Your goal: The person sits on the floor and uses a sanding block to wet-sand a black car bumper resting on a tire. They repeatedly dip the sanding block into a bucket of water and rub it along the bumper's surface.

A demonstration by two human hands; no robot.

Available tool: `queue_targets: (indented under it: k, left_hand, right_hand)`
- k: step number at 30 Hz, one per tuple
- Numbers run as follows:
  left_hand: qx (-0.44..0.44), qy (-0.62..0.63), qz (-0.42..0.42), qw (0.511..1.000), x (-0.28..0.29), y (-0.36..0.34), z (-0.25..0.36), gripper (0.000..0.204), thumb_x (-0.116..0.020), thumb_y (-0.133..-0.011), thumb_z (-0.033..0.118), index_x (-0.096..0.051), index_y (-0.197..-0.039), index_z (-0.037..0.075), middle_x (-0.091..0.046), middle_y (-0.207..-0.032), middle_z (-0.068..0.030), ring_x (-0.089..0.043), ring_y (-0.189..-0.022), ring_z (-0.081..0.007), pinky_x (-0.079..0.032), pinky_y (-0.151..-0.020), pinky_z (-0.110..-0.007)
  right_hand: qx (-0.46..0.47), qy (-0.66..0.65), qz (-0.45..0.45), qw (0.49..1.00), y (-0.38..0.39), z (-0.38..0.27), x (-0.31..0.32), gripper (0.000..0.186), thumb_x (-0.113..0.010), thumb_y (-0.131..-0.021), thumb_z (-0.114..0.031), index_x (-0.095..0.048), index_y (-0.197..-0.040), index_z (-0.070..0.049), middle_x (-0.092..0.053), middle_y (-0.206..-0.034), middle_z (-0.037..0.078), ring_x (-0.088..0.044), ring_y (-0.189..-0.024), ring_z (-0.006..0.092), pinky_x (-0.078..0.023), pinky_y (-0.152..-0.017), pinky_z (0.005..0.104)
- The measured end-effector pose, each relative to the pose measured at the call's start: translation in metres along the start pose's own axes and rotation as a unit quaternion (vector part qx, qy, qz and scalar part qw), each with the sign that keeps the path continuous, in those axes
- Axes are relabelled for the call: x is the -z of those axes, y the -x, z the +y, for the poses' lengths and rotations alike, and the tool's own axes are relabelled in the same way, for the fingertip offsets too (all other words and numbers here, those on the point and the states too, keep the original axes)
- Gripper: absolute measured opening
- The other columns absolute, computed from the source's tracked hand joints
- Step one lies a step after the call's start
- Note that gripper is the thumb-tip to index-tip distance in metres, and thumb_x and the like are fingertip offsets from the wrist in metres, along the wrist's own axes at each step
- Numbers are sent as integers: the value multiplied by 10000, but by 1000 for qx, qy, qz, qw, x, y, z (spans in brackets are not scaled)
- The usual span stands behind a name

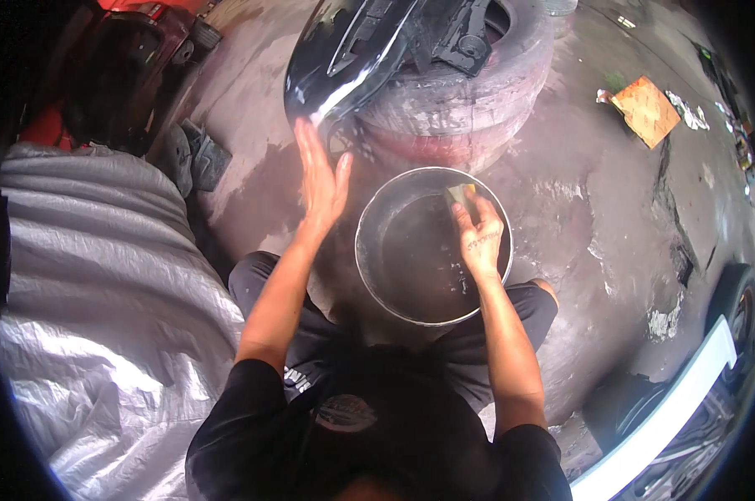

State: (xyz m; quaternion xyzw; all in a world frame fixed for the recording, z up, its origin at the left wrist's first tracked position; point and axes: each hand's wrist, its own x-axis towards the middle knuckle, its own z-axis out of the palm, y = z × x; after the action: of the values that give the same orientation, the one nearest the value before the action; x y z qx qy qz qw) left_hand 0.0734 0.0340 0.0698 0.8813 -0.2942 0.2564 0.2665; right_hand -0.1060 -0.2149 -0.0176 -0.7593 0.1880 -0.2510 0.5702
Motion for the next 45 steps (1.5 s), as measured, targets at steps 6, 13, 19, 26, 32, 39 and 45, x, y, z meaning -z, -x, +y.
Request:
queue_targets:
  k: [6, 13, 19, 26, 32, 39, 45]
  left_hand:
    - [155, 113, 43, 980, -16, 10, 18, 981, -653, -1063, 423, -104, -1696, -87, -46, -1774, -334, -93, -1652, -500, -167, -1336, -542]
    - [-77, -79, 40, 993, -21, -112, 131, 837, -636, -1032, 538, -417, -1639, 5, -275, -1738, -293, -220, -1623, -497, -138, -1266, -733]
    - [-94, -67, 62, 991, -33, -117, 127, 900, -614, -1032, 558, -365, -1649, -50, -256, -1749, -293, -206, -1638, -466, -116, -1295, -692]
    - [87, -31, 58, 994, -30, -1, 60, 978, -651, -1045, 404, -126, -1671, -135, -69, -1764, -356, -70, -1647, -524, -120, -1332, -585]
    - [242, 91, 0, 966, -40, 51, 26, 985, -641, -1064, 366, -53, -1673, -138, 0, -1749, -390, -73, -1643, -520, -135, -1338, -555]
    - [30, 21, 72, 997, -22, -11, 60, 956, -694, -1016, 351, -167, -1699, -62, -47, -1756, -376, -35, -1633, -570, -79, -1295, -691]
    - [-137, 67, 35, 988, -8, -41, 71, 844, -713, -985, 376, -370, -1661, 5, -207, -1759, -310, -148, -1641, -515, -80, -1279, -731]
  right_hand:
    - [-7, -6, -21, 1000, 0, -8, -2, 451, -795, -977, -253, -728, -1323, 29, -740, -1252, 254, -718, -1189, 392, -525, -1047, 447]
    - [-30, -1, -35, 999, -2, 4, -2, 436, -781, -981, -222, -723, -1332, 31, -733, -1303, 259, -705, -1229, 379, -517, -1064, 435]
    - [-66, -4, -58, 996, 1, -5, -5, 469, -783, -991, -246, -707, -1357, 38, -728, -1315, 272, -719, -1208, 360, -530, -1047, 418]
    - [-53, 79, -98, 991, 2, 7, -2, 465, -754, -996, -233, -694, -1377, 28, -729, -1312, 291, -712, -1241, 399, -527, -1061, 447]
    - [-19, 219, -142, 965, 7, 7, -7, 422, -746, -995, -249, -696, -1328, 5, -744, -1229, 291, -733, -1125, 476, -570, -974, 516]
    - [-85, 385, -255, 883, 9, 3, -22, 466, -746, -989, -344, -685, -1362, -71, -757, -1206, 263, -716, -1150, 467, -571, -1002, 537]
    - [-80, 350, -234, 904, 8, 7, -25, 502, -767, -976, -327, -681, -1384, -46, -742, -1270, 255, -697, -1208, 449, -554, -1041, 518]
